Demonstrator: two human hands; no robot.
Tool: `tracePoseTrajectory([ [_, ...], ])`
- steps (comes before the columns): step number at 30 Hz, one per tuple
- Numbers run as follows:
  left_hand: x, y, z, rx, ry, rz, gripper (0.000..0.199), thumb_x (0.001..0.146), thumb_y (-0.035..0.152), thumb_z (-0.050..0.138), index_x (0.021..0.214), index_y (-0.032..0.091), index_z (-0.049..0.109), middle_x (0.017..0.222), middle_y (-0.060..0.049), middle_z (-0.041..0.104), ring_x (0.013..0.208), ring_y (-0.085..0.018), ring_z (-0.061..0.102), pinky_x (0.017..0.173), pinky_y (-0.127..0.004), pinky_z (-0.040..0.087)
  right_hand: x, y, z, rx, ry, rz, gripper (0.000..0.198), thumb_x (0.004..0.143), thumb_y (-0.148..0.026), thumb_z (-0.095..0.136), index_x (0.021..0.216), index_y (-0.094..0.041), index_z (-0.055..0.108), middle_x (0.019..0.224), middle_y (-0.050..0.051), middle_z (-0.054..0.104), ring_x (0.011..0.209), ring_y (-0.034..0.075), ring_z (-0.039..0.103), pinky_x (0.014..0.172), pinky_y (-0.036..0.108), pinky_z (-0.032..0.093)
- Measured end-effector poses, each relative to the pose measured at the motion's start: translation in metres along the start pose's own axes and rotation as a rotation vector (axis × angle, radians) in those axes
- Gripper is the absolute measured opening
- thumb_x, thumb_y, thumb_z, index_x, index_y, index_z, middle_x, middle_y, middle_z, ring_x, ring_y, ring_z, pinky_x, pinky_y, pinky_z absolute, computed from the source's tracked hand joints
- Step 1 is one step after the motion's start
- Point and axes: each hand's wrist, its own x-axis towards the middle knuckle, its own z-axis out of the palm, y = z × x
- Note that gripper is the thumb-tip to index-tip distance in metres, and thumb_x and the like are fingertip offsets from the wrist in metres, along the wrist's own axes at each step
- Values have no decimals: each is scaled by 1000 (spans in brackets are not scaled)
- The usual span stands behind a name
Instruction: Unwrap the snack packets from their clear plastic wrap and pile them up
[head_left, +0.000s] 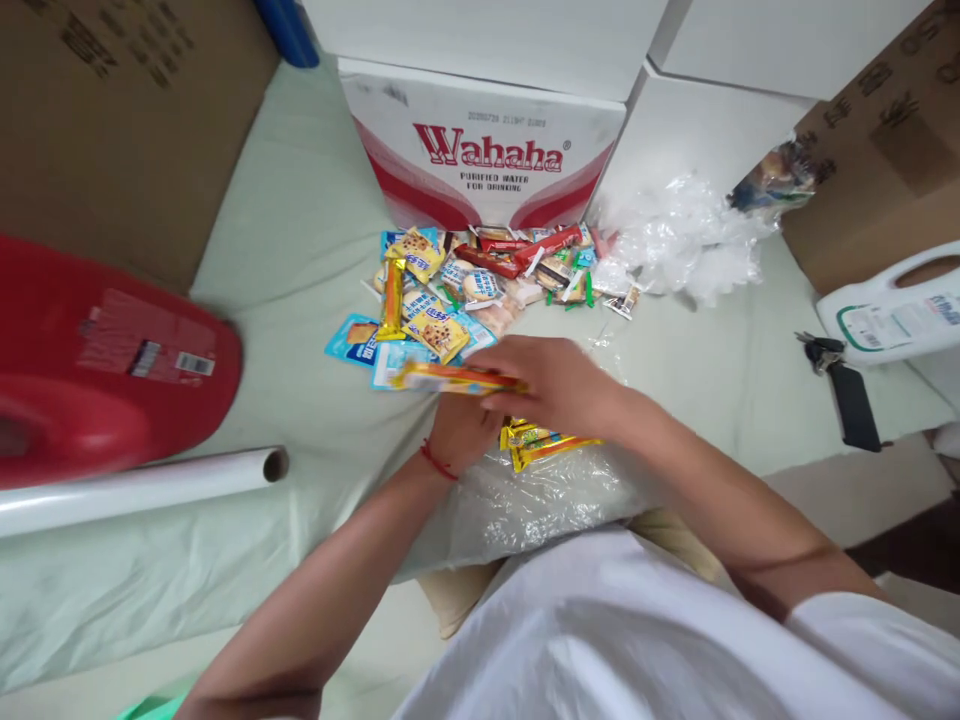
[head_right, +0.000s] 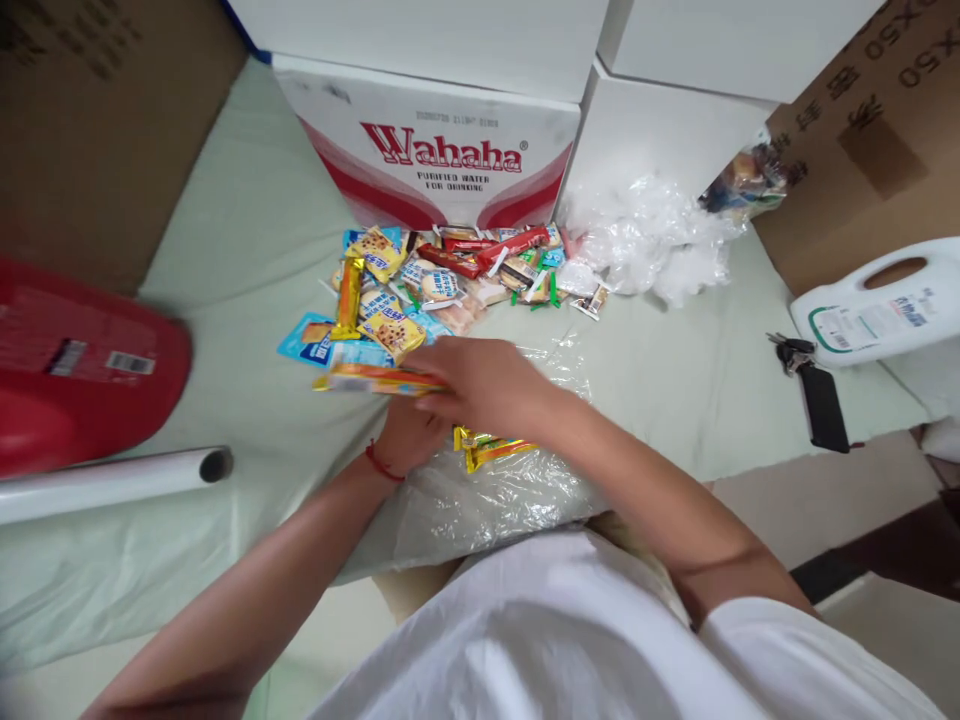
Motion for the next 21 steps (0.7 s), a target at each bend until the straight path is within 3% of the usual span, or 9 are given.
tracePoseTrajectory([
  [3, 1, 8, -9, -1, -20, 37, 54, 108, 42, 26, 131, 19, 69, 144, -8, 67, 142, -25, 56, 122, -52, 40, -68, 38, -18, 159, 100, 51, 26, 99, -33, 66, 122, -21, 68, 111, 7, 76, 99, 20, 71, 86, 30, 53],
  [7, 1, 14, -16, -24, -31, -5, 56, 110, 41, 22, 130, 21, 70, 145, -6, 67, 143, -22, 54, 123, -50, 38, -120, 53, -2, 126, 56, 136, 25, 102, -31, 62, 125, -22, 68, 116, 9, 74, 102, 21, 71, 86, 31, 54],
  [14, 1, 14, -16, -42, -44, -11, 57, 111, 43, 20, 131, 22, 70, 147, -6, 65, 144, -20, 53, 123, -49, 36, -108, 41, 31, -45, -55, 125, 28, 104, -29, 55, 128, -21, 68, 124, 13, 71, 109, 25, 70, 85, 34, 55],
  [21, 0, 20, -16, 14, -54, -4, 56, 110, 40, 21, 133, 21, 69, 147, -8, 66, 145, -22, 52, 123, -50, 35, -102, 42, 10, 23, -63, 134, 34, 101, -34, 62, 132, -23, 67, 135, 13, 67, 114, 25, 69, 90, 36, 56],
])
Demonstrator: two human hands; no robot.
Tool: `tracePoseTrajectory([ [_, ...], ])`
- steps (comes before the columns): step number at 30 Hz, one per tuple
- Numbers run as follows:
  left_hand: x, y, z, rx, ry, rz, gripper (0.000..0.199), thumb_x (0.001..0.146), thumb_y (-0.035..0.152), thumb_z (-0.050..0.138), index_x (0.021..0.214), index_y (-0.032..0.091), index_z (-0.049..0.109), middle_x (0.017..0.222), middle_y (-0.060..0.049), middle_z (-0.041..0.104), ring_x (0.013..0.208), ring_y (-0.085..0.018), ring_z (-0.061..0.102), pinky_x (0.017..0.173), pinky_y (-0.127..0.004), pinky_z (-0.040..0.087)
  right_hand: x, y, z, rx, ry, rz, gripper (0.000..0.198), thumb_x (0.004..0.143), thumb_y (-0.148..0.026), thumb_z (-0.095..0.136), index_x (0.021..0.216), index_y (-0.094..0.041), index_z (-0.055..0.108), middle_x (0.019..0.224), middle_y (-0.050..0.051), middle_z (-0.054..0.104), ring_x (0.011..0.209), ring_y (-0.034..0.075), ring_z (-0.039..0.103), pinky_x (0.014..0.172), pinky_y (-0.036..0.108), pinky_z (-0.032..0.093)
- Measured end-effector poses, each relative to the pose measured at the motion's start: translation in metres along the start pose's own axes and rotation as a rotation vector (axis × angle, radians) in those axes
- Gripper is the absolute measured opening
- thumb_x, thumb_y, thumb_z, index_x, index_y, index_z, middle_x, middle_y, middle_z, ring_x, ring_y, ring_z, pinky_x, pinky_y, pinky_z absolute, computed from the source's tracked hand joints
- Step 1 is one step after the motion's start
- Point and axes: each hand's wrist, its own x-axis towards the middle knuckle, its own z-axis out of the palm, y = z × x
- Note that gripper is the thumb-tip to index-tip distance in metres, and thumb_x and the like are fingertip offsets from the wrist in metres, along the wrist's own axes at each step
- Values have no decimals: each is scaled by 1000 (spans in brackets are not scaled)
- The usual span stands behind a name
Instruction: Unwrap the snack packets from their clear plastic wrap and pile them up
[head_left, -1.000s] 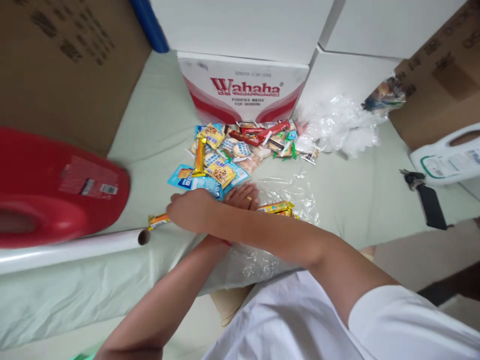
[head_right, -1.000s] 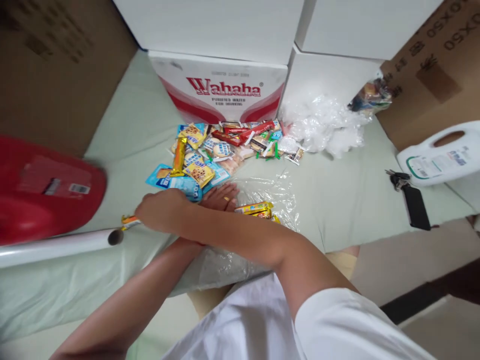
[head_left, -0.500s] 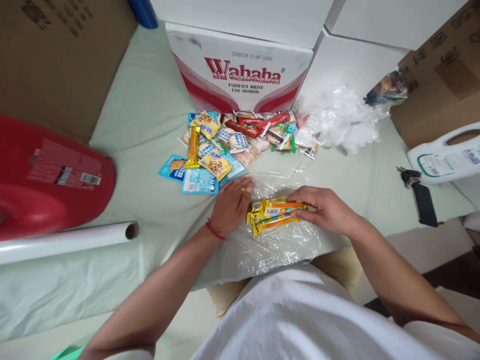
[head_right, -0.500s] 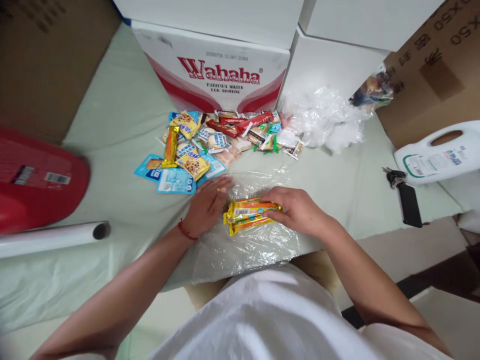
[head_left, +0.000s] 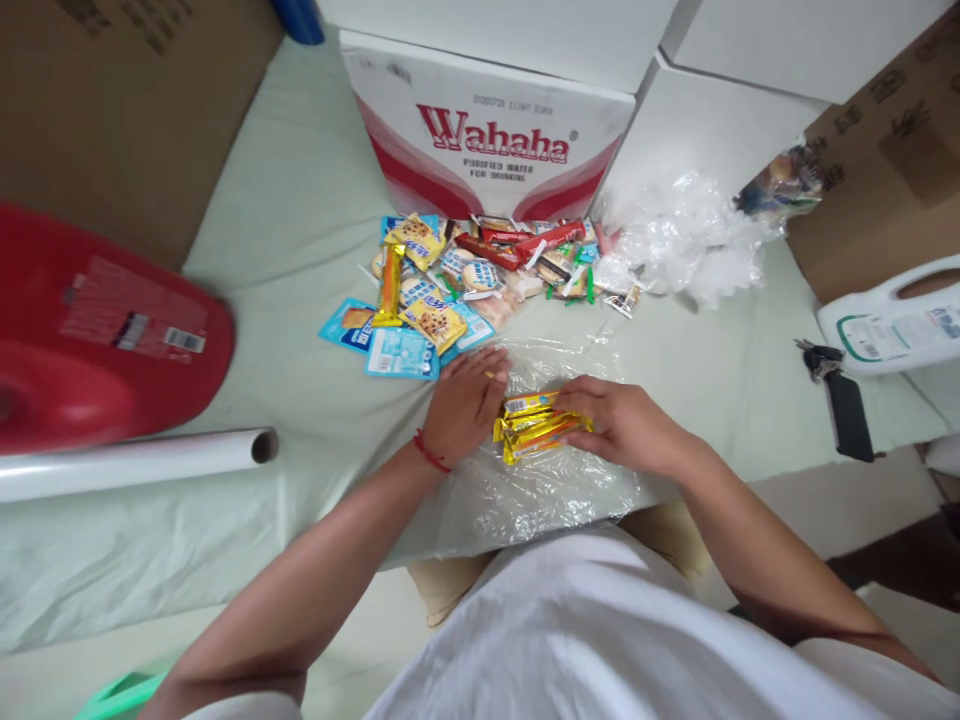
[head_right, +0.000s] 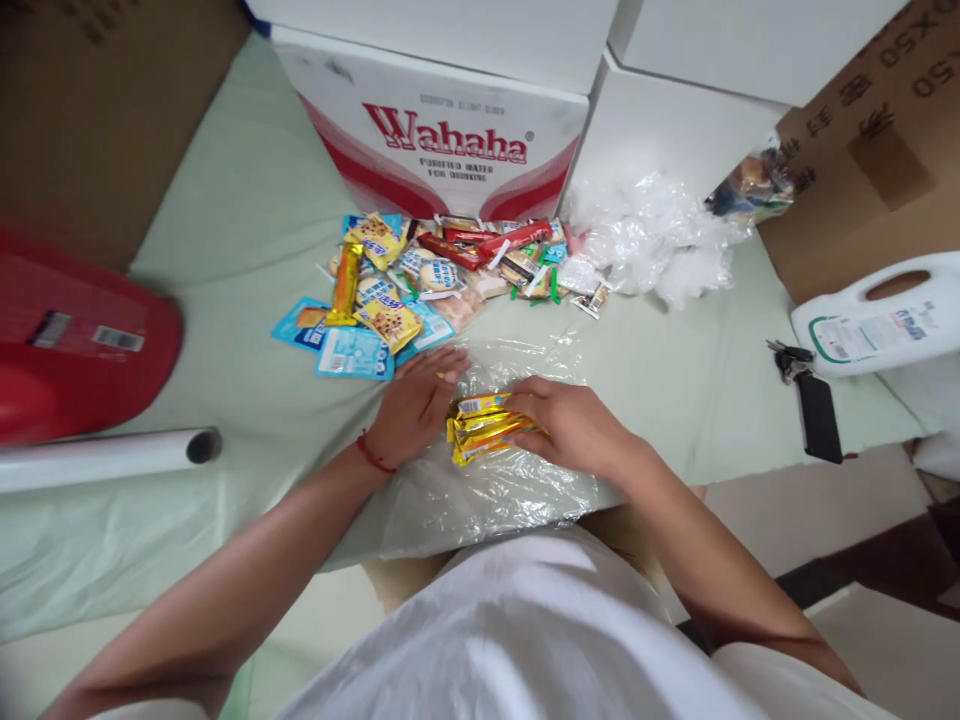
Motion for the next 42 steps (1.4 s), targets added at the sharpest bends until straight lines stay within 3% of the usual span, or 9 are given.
tracePoseTrajectory([
  [7, 0, 4, -3, 45, -20, 18, 52, 110, 35, 24, 136, 21, 66, 148, -7, 64, 146, -22, 50, 124, -48, 33, 98, -16, -33, -66, 116, 49, 19, 99, -27, 59, 103, -17, 74, 93, 6, 75, 82, 19, 68, 74, 30, 47],
  [13, -1, 1, -1, 68, -19, 50, 52, 110, 33, 23, 135, 20, 67, 147, -7, 65, 143, -23, 52, 122, -49, 35, 231, -53, -17, -477, 46, -312, 32, 97, -7, 50, 122, -13, 68, 149, 8, 59, 100, 14, 71, 70, 21, 45],
  [15, -1, 0, -1, 66, -21, 47, 52, 110, 33, 24, 137, 21, 66, 148, -7, 64, 144, -23, 52, 122, -51, 35, 267, -61, -11, -540, 13, -381, 25, 99, -15, 45, 95, -4, 68, 155, 5, 53, 103, 8, 69, 69, 17, 41],
  [20, -1, -1, -2, 56, -48, 45, 51, 110, 34, 25, 140, 23, 64, 149, -6, 64, 145, -23, 51, 122, -52, 35, 312, -72, -6, -646, -41, -279, 49, 92, -21, 53, 52, -5, 31, 90, -3, 74, 89, 3, 67, 61, 15, 34],
  [23, -1, -1, 0, 62, -33, 27, 50, 110, 33, 26, 138, 21, 65, 149, -7, 63, 146, -23, 50, 124, -52, 34, 293, -75, -19, -660, -5, -357, 38, 97, -21, 52, 65, 0, 53, 92, -2, 73, 104, 11, 67, 72, 20, 40],
  [26, -1, -2, 1, 75, -31, 32, 46, 108, 31, 33, 137, 19, 65, 149, -9, 63, 145, -25, 52, 124, -51, 35, 235, -74, -45, -635, 42, -385, 22, 99, -22, 61, 111, -8, 72, 112, 9, 73, 114, 24, 65, 87, 32, 47],
  [31, 1, -7, 4, 82, -8, 31, 38, 100, 25, 45, 126, 18, 72, 137, -11, 71, 135, -29, 60, 120, -54, 41, 103, -42, -71, -171, -79, -255, 26, 102, -41, 62, 117, -23, 74, 93, 4, 72, 87, 21, 60, 84, 33, 45],
  [35, 2, -14, 6, 55, 17, 64, 42, 100, 23, 42, 134, 18, 66, 147, -10, 64, 142, -25, 55, 122, -52, 40, 40, -10, -47, -34, -116, -144, 29, 103, -38, 60, 123, -23, 74, 90, 7, 71, 82, 22, 56, 84, 35, 41],
  [42, 2, -20, 7, 40, 20, 60, 41, 101, 24, 41, 134, 22, 65, 147, -9, 65, 142, -23, 55, 122, -53, 42, 29, -16, 0, -240, -41, 3, 34, 98, -40, 68, 126, -23, 74, 106, 13, 70, 105, 30, 52, 87, 41, 38],
])
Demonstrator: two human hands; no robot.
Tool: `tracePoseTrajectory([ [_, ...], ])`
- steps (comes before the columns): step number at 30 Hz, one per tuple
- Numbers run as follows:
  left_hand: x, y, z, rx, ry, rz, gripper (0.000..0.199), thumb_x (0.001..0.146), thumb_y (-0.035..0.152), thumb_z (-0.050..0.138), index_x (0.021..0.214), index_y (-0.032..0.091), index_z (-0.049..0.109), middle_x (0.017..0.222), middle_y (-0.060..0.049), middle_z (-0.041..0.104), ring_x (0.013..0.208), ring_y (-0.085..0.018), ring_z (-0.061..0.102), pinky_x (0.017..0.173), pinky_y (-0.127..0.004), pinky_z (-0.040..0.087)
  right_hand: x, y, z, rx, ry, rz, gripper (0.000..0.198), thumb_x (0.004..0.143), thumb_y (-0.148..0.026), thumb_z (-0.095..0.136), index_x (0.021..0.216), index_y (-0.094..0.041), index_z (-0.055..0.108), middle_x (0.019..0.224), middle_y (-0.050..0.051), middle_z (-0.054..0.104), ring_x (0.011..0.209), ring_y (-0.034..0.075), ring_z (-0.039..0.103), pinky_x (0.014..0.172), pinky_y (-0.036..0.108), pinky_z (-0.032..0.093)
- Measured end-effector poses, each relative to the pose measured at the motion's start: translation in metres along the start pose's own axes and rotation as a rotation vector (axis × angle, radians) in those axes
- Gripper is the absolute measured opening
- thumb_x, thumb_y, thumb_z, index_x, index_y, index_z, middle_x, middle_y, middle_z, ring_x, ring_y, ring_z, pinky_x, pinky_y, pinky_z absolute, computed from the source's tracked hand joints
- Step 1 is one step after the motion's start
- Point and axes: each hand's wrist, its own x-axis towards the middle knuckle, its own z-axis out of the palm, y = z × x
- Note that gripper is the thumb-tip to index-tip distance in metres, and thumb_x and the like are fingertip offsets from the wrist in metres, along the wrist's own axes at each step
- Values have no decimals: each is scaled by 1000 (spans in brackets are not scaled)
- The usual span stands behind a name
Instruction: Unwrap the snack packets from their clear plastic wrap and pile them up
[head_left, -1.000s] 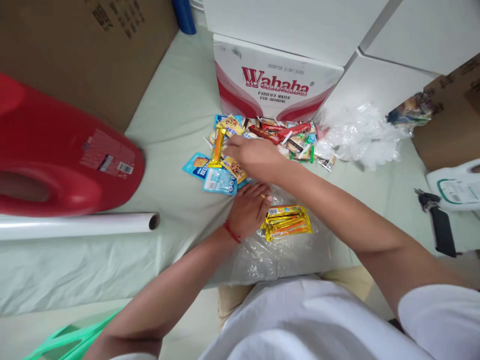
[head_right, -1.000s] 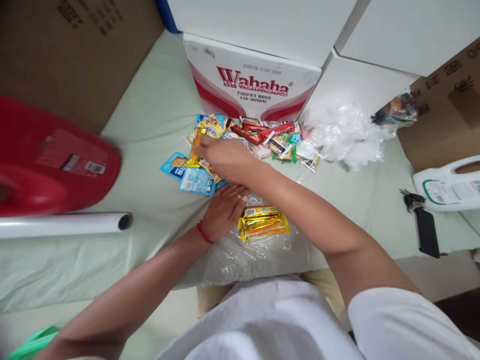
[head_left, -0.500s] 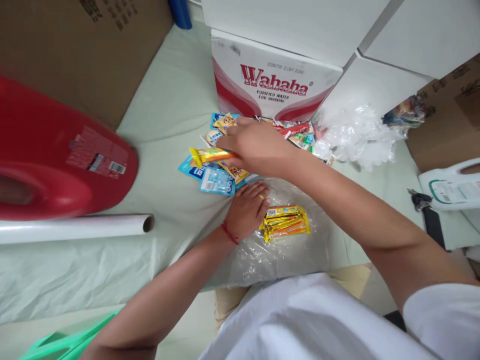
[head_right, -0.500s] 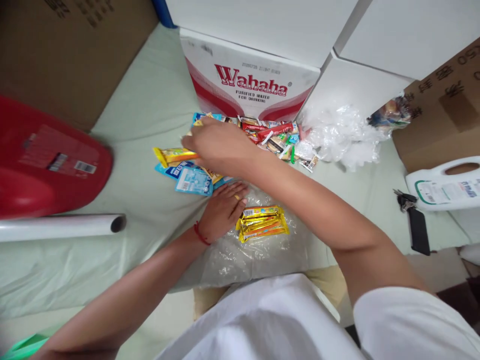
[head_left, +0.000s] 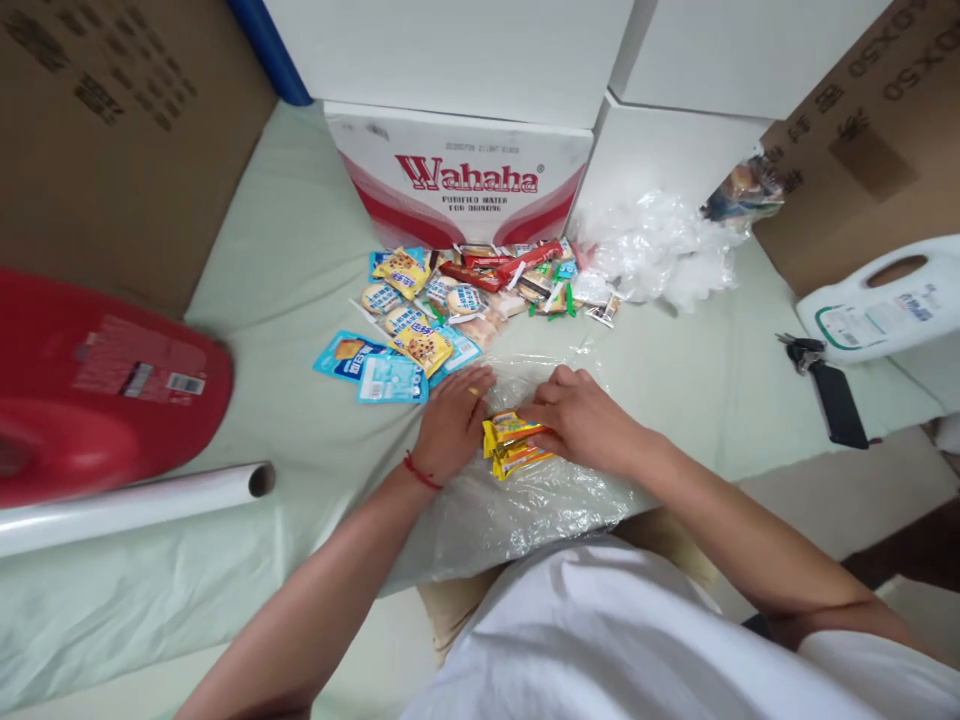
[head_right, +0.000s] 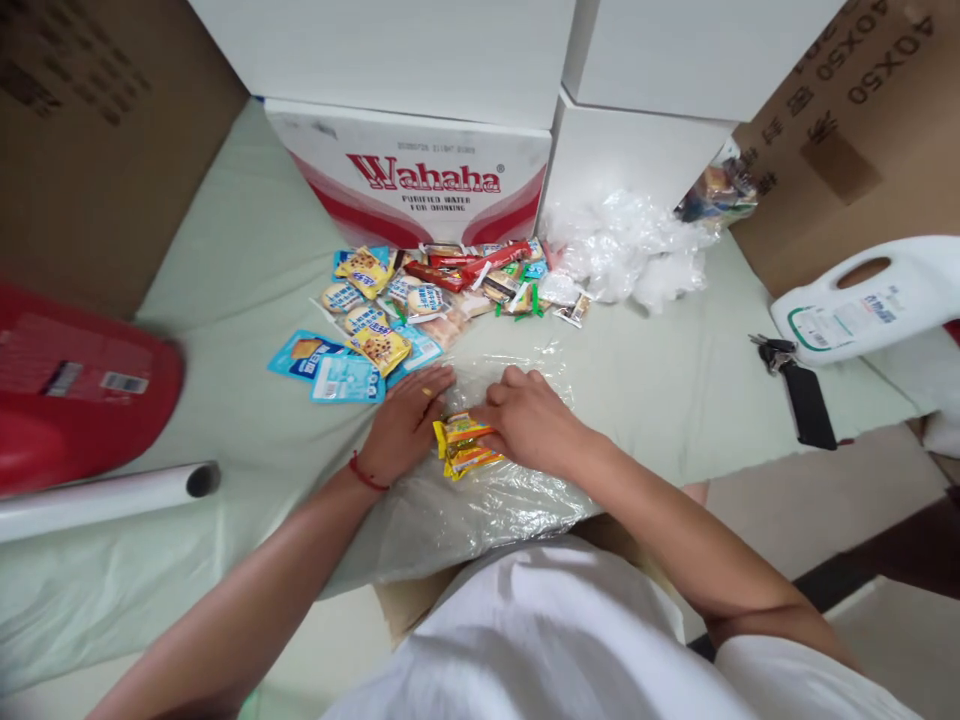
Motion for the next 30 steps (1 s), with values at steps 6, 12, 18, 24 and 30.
tracePoseTrajectory([
  [6, -1, 1, 1, 5, 8, 21, 44, 97, 18, 40, 135, 20, 64, 148, -10, 64, 143, -24, 54, 123, -53, 41, -4, -9, 20, 16, 51, -78, 62, 97, -58, 64, 147, -22, 58, 142, 17, 61, 139, 36, 42, 116, 57, 26],
  [12, -2, -6, -2, -105, 48, 35, 48, 94, 13, 37, 132, 19, 66, 145, -11, 66, 142, -22, 56, 123, -51, 43, -3, -14, 39, 4, 34, -8, 63, 102, -51, 56, 152, -14, 51, 142, 20, 62, 128, 34, 52, 112, 56, 35],
  [18, -4, -4, -8, -302, 113, -56, 43, 102, 23, 36, 130, 23, 68, 145, -6, 67, 140, -20, 57, 125, -48, 42, -32, -14, 25, 126, 290, 21, 58, 102, -48, 57, 151, -18, 50, 151, 20, 55, 134, 34, 51, 113, 57, 41],
  [24, 0, 14, -26, -366, 268, -41, 31, 102, 27, 44, 115, 24, 73, 129, -4, 76, 138, -22, 60, 123, -47, 45, -120, -9, 31, 205, 448, -40, 29, 99, -17, 60, 126, -25, 65, 101, 8, 72, 96, 25, 63, 85, 42, 57],
  [30, -43, 46, -76, -151, 364, 92, 25, 98, 16, 54, 113, 27, 70, 116, -3, 77, 126, -23, 67, 114, -48, 51, -175, 1, 96, -43, 266, -99, 41, 101, -29, 63, 141, -19, 61, 139, 13, 65, 129, 29, 55, 109, 51, 51],
])
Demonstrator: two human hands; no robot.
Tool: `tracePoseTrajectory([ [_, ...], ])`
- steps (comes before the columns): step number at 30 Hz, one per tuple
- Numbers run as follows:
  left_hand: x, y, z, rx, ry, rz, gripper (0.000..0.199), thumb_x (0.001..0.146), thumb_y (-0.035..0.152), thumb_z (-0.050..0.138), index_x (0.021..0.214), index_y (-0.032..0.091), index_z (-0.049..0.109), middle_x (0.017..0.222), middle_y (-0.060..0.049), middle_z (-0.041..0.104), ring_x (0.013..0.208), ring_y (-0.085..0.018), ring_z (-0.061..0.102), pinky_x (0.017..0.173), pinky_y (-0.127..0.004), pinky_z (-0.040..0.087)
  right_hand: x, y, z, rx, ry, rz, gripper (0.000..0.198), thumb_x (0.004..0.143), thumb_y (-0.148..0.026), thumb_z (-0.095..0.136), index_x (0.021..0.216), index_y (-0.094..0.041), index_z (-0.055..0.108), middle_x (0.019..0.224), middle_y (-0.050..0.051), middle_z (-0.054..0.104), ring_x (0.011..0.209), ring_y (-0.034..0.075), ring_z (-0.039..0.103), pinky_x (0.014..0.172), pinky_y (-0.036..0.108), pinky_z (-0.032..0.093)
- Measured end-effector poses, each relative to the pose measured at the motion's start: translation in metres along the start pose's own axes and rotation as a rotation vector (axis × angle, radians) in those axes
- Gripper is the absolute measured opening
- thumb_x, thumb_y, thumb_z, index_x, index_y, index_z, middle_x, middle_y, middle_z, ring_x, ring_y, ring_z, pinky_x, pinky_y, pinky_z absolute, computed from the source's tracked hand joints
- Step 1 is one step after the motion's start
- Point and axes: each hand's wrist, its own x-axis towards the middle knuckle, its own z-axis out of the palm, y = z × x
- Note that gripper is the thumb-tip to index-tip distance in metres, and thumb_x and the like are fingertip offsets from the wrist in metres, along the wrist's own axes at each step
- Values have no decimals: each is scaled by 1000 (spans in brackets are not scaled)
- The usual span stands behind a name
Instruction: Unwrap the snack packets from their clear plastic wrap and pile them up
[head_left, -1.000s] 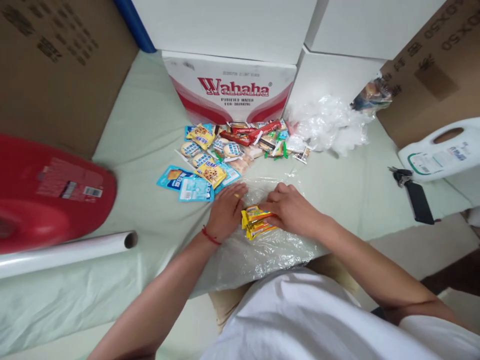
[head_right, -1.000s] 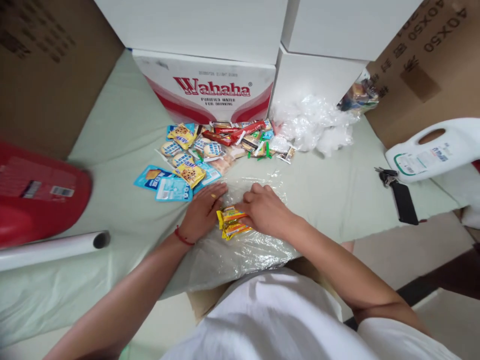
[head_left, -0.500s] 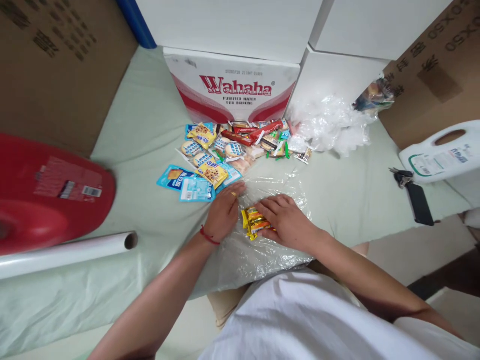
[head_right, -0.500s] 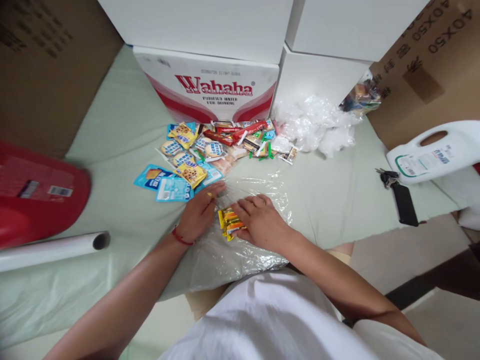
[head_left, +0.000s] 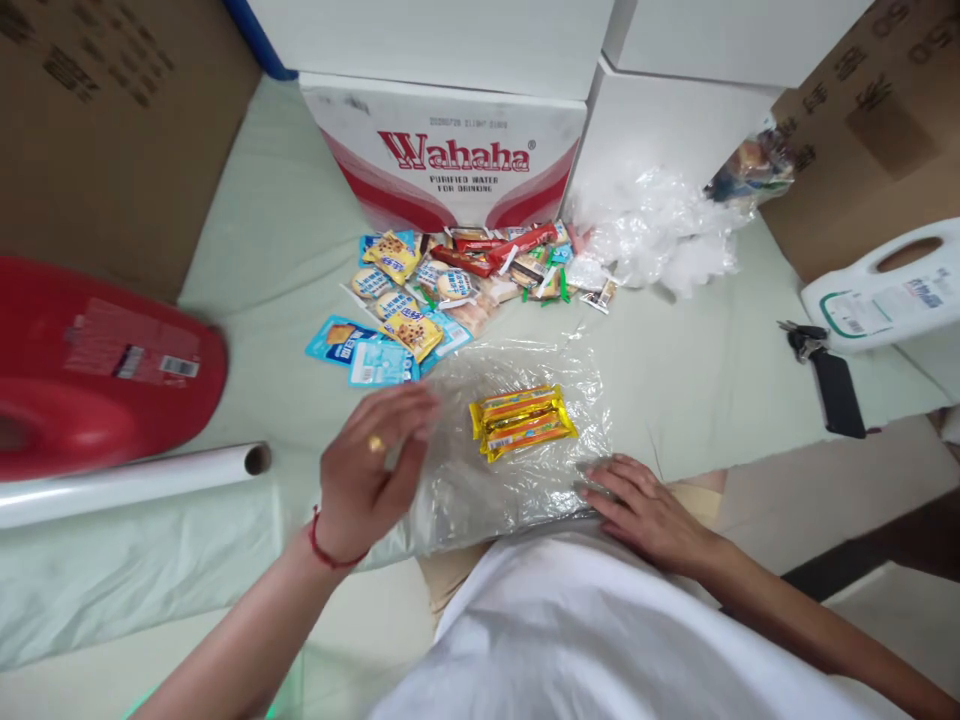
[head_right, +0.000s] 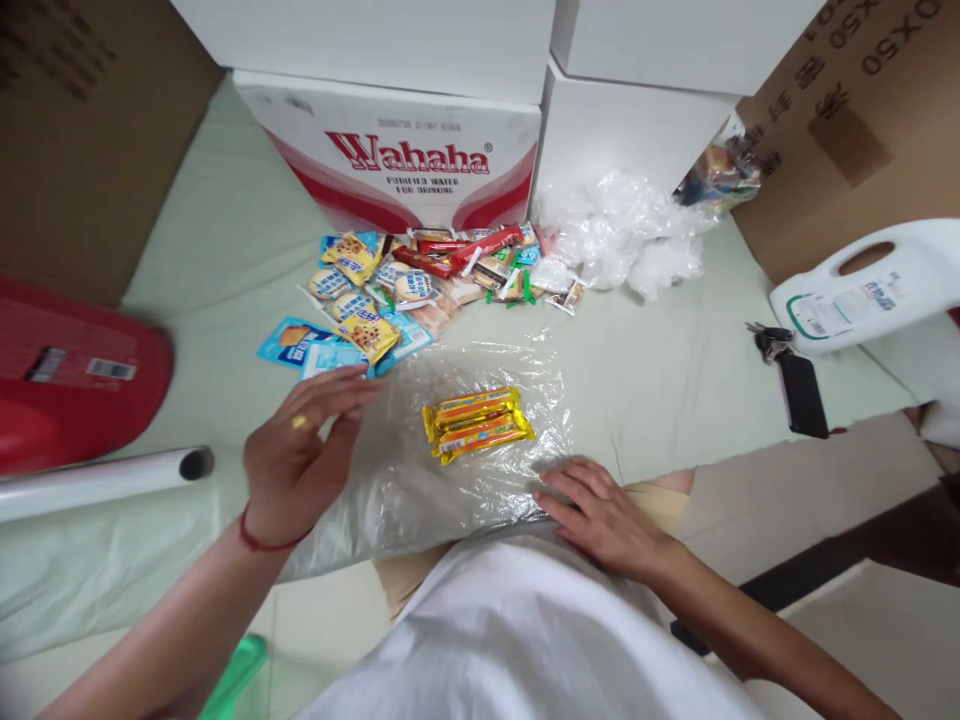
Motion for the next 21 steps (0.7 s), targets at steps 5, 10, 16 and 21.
tracePoseTrajectory([
  [5, -79, 11, -22, 105, -397, 302, 53, 92, 31, 72, 140, 26, 52, 142, -15, 65, 140, -31, 57, 112, -49, 52, -18, 10, 34, 8, 82, -18, 52, 99, -9, 59, 149, -23, 56, 143, 11, 64, 135, 25, 54, 121, 55, 41],
  [10, -129, -1, -13, 322, -516, 296, 34, 96, 23, 66, 130, 22, 61, 150, -19, 59, 146, -31, 51, 122, -54, 40, -2, 15, 32, 208, 229, -6, 36, 98, -17, 65, 132, -28, 68, 123, 8, 73, 116, 25, 63, 102, 46, 55],
  [16, -98, 6, -19, 8, -437, 89, 16, 96, 12, 60, 103, 23, 69, 119, -8, 77, 140, -26, 57, 111, -43, 52, 41, 22, -10, 587, 213, 98, 19, 100, -18, 61, 112, -25, 73, 99, 7, 74, 91, 20, 64, 81, 37, 55],
  [21, -48, -7, -23, -153, -378, -103, 8, 96, 20, 64, 94, 24, 71, 105, -5, 78, 127, -24, 65, 103, -40, 55, 72, 36, -32, 746, 135, 291, 18, 102, -32, 61, 102, -23, 77, 78, 3, 68, 70, 15, 58, 64, 28, 47],
])
